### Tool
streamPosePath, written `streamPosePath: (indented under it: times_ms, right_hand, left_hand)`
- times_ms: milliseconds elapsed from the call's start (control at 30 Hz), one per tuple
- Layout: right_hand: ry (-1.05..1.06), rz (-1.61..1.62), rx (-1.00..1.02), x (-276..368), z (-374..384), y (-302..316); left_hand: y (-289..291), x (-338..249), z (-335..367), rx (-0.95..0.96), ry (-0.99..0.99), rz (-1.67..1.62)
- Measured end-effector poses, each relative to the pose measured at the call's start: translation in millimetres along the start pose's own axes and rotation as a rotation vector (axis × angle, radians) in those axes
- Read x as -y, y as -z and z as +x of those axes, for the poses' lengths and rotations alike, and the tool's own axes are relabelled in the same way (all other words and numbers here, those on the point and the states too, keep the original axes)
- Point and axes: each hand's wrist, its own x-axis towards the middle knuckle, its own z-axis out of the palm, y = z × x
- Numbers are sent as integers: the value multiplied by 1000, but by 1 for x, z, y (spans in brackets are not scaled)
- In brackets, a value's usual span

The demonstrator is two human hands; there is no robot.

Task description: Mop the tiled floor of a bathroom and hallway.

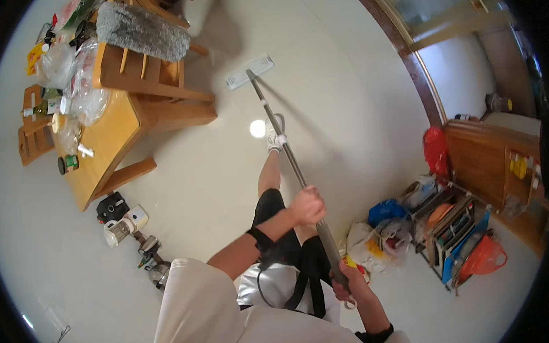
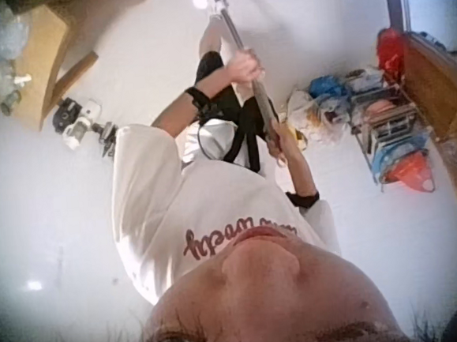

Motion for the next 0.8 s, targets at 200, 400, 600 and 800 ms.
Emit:
streamPosePath:
  times_ms: [200, 400, 600, 800]
  right_hand:
    - [52, -22, 65, 136, 70, -99]
    - [144, -133, 133, 258, 134, -165]
    - [141, -58, 170, 309, 153, -201]
    - [15, -30, 44, 223, 107, -102]
  left_hand:
    - [99, 142, 46, 45, 171, 120]
    - [203, 256, 100, -76, 204, 159]
    - [231, 303, 120, -111, 378, 242]
    - [157, 198, 126, 231, 254, 289]
